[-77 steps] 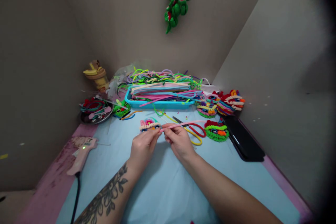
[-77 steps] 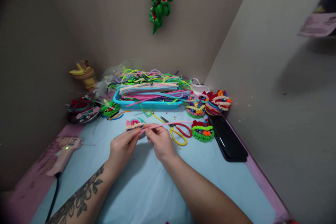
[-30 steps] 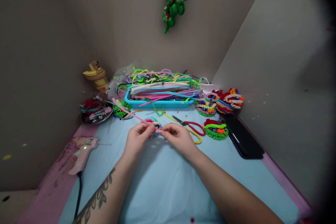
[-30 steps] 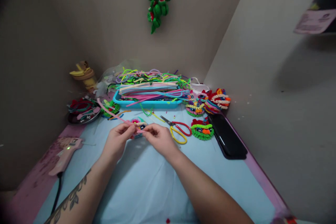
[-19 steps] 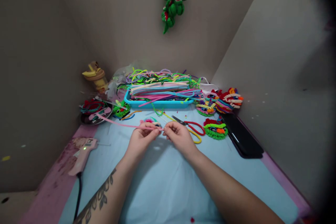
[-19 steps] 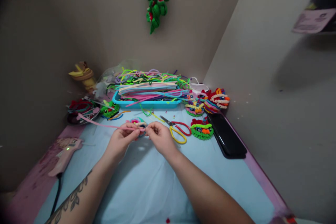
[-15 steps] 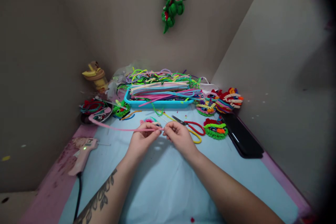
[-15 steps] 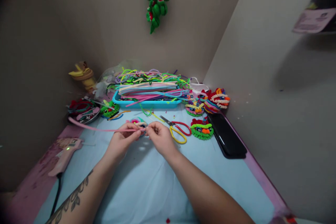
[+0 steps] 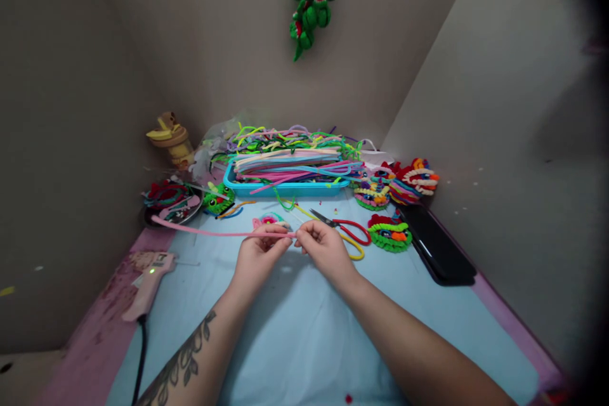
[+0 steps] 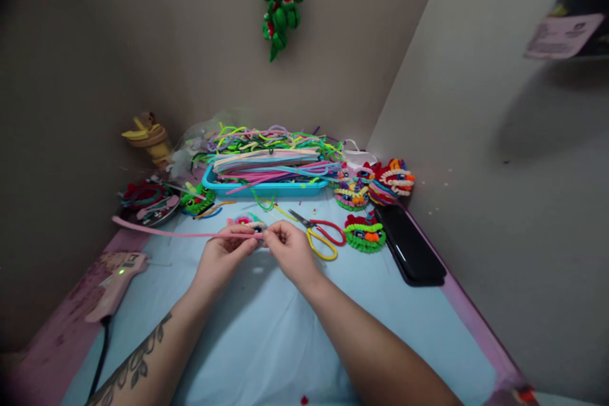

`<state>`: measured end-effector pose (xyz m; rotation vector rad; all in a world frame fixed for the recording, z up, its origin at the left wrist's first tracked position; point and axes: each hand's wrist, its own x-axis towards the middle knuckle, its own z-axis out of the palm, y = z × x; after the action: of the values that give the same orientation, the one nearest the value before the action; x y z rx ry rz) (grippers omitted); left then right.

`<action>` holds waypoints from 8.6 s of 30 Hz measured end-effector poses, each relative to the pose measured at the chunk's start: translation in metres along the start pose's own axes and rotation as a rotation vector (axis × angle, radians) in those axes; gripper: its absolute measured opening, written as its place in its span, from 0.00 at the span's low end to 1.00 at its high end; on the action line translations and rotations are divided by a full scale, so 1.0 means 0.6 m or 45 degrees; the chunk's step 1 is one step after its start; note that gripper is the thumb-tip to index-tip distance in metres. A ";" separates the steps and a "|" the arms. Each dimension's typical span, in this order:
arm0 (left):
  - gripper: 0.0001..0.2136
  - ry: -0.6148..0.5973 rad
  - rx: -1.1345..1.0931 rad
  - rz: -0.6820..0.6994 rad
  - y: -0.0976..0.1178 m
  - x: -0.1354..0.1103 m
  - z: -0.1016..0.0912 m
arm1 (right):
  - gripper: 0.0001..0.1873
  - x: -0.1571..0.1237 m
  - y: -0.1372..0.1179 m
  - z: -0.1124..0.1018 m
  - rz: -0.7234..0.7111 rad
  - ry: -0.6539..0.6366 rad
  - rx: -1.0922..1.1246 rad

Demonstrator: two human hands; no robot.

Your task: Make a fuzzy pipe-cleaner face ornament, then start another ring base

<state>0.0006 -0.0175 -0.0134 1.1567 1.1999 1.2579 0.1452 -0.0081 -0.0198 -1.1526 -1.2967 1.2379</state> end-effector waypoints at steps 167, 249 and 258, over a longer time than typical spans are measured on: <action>0.12 0.065 0.095 -0.016 0.000 -0.004 -0.007 | 0.06 -0.004 0.011 0.003 -0.341 0.060 -0.186; 0.09 0.047 -0.924 -0.138 0.049 0.004 -0.047 | 0.14 0.062 0.105 0.007 -0.397 0.573 -0.636; 0.10 0.091 -0.850 -0.118 0.053 0.005 -0.055 | 0.13 0.060 0.101 0.008 -0.356 0.582 -0.625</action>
<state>-0.0337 -0.0155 0.0169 0.5619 0.7706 1.4790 0.1379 0.0296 -0.0794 -1.4325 -1.3774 0.4190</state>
